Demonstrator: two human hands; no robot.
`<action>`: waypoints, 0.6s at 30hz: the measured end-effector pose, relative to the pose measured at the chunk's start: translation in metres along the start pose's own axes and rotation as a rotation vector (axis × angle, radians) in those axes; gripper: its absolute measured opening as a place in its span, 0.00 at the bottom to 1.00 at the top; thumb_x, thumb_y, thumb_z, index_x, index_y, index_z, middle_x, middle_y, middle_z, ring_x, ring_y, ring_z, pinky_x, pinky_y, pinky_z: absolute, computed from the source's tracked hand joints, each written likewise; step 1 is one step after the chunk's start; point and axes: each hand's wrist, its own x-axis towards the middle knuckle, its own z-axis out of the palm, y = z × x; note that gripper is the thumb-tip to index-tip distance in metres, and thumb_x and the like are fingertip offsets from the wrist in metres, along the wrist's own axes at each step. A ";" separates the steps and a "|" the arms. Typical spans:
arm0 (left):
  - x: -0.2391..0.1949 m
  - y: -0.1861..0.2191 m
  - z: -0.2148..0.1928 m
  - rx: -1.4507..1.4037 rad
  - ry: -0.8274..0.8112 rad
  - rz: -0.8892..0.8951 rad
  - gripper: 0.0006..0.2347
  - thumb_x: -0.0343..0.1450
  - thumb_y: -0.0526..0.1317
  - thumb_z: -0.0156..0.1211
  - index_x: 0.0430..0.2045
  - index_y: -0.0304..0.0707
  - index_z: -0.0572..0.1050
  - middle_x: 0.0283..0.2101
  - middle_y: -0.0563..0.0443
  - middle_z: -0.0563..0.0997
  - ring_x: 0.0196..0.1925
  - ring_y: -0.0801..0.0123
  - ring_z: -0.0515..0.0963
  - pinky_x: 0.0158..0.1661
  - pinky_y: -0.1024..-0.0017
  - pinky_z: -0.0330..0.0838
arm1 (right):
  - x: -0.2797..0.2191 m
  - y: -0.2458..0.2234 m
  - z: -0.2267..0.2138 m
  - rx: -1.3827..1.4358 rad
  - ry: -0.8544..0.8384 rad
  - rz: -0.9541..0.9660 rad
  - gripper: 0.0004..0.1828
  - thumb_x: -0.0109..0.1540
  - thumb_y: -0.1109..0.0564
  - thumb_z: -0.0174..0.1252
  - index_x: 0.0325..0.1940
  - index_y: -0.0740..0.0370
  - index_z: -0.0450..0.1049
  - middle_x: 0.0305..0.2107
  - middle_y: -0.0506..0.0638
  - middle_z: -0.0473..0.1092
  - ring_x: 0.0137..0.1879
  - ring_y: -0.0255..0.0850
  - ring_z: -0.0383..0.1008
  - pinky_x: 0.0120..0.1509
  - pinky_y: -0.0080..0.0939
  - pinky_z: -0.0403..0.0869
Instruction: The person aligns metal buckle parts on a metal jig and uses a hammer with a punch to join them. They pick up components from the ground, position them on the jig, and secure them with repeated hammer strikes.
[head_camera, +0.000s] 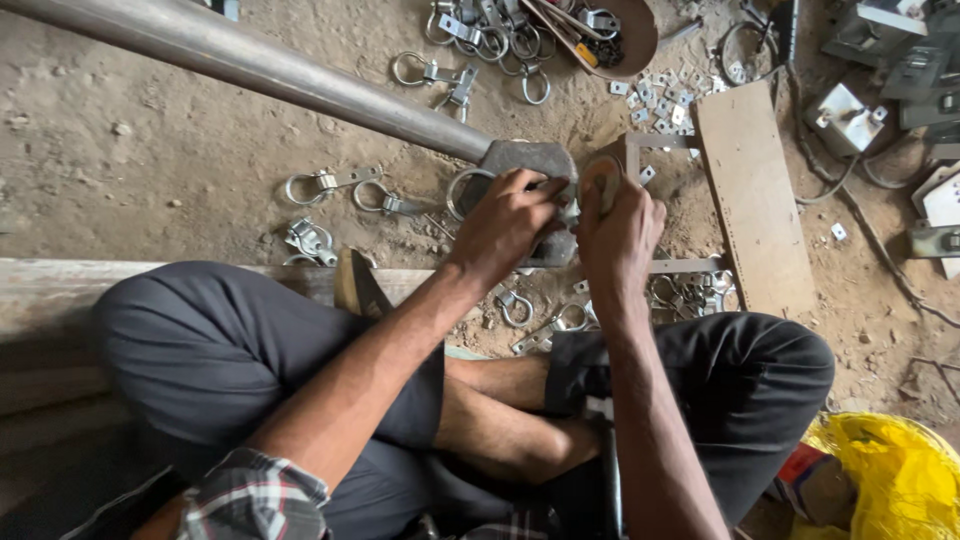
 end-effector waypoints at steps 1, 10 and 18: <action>-0.001 0.001 -0.004 0.007 -0.004 0.003 0.07 0.70 0.34 0.64 0.41 0.35 0.83 0.54 0.49 0.83 0.56 0.57 0.77 0.59 0.60 0.72 | -0.008 -0.005 -0.003 0.011 0.006 -0.015 0.15 0.71 0.51 0.54 0.39 0.64 0.77 0.22 0.55 0.70 0.29 0.48 0.64 0.51 0.56 0.64; 0.004 0.003 -0.003 0.006 0.017 0.011 0.07 0.72 0.32 0.62 0.42 0.36 0.83 0.55 0.51 0.82 0.57 0.56 0.77 0.60 0.62 0.72 | -0.013 -0.004 -0.006 -0.013 0.096 -0.046 0.15 0.72 0.50 0.51 0.49 0.65 0.76 0.31 0.56 0.72 0.36 0.49 0.68 0.49 0.52 0.66; 0.003 0.002 -0.003 0.058 -0.010 -0.024 0.06 0.71 0.29 0.60 0.32 0.35 0.84 0.59 0.51 0.82 0.58 0.55 0.77 0.60 0.64 0.73 | -0.017 0.003 -0.001 -0.050 0.102 -0.069 0.15 0.71 0.51 0.55 0.48 0.68 0.77 0.29 0.58 0.71 0.37 0.47 0.65 0.49 0.58 0.65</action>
